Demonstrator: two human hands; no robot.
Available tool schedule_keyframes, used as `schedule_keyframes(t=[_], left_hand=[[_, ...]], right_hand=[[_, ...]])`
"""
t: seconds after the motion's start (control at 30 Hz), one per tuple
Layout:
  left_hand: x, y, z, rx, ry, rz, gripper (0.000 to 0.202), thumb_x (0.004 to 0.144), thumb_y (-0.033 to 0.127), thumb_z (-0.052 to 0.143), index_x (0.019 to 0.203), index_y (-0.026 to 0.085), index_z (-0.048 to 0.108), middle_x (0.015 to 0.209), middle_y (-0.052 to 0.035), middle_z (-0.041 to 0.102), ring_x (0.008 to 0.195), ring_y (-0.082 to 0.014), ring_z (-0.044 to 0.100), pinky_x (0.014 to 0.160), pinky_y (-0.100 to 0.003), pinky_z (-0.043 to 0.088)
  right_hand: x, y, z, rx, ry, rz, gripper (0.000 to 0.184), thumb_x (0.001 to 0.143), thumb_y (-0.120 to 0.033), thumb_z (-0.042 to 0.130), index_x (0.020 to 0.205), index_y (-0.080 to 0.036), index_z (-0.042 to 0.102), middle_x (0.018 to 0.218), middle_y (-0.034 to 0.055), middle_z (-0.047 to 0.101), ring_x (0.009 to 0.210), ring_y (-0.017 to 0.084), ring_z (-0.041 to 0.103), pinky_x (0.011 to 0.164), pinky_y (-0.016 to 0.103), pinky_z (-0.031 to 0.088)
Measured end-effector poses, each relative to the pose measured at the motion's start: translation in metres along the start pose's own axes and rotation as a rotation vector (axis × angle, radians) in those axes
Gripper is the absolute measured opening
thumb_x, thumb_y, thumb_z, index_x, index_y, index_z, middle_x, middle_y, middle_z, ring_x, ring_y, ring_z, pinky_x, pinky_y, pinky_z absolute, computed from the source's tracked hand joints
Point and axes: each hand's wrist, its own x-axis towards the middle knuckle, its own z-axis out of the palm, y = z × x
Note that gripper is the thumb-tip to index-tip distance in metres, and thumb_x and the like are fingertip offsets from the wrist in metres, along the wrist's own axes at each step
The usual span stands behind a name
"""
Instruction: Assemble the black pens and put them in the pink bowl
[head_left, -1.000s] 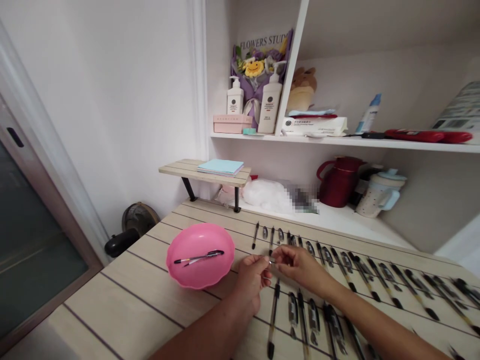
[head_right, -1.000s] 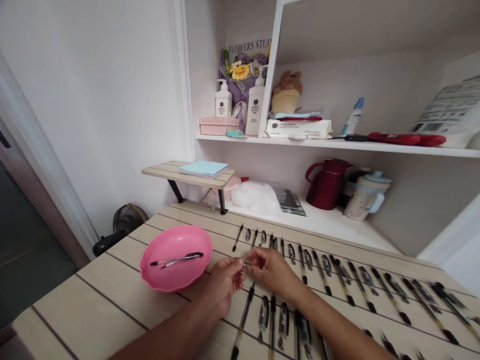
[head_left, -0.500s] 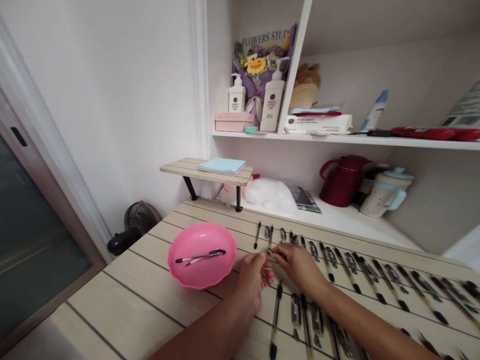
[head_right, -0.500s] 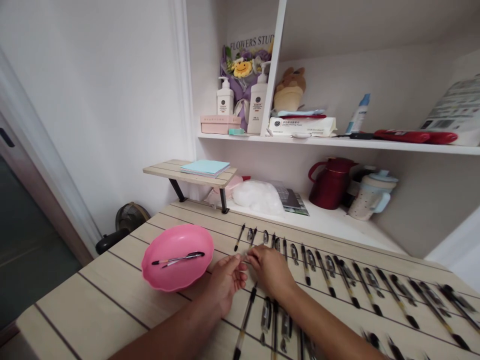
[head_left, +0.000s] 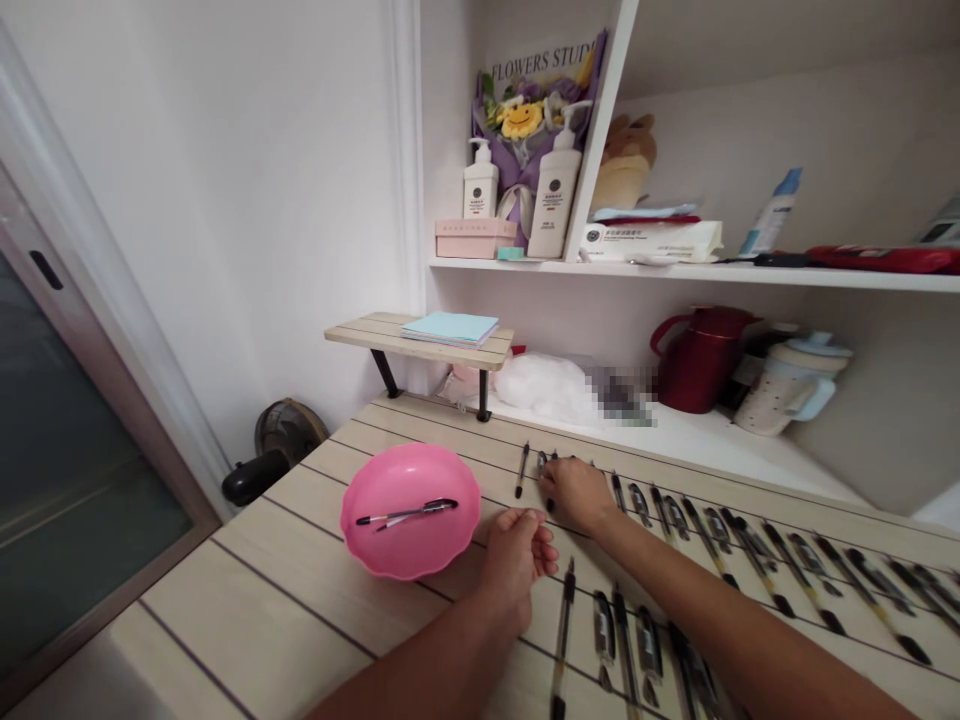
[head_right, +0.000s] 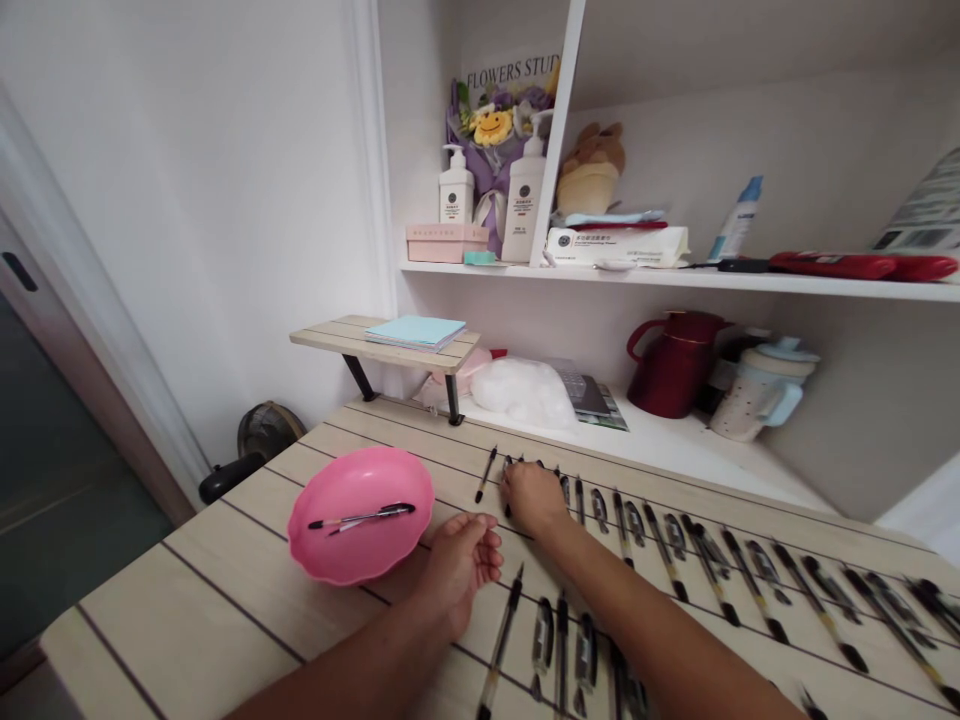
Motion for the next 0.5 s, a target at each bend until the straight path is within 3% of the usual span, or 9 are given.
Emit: schedule_keyframes(t=[0.27,0.5], left_hand=[[0.0027,-0.0031,-0.002,0.006,-0.01,0.0,0.026,0.065,0.033,0.061,0.081,0.015,0.051,0.059,0.0016,0.053,0.045,-0.0072,0.048,0.047,-0.021,0.035],[0.003,-0.0024,-0.003,0.015,-0.017,0.007,0.027,0.064,0.035,0.062,0.079,0.015,0.051,0.058,0.002,0.052,0.044,-0.0069,0.046,0.047,-0.021,0.035]], right_hand=[[0.0064,0.0028,0.005,-0.005,0.005,0.01,0.022,0.081,-0.024,0.047,0.08,-0.014,0.067,0.087,0.016,0.067,0.082,0.025,0.062,0.065,0.029,0.04],[0.0005,0.0101,-0.0021,0.033,0.047,0.034,0.022,0.08,-0.03,0.05,0.076,-0.018,0.067,0.082,0.011,0.068,0.079,0.022,0.061,0.062,0.026,0.036]])
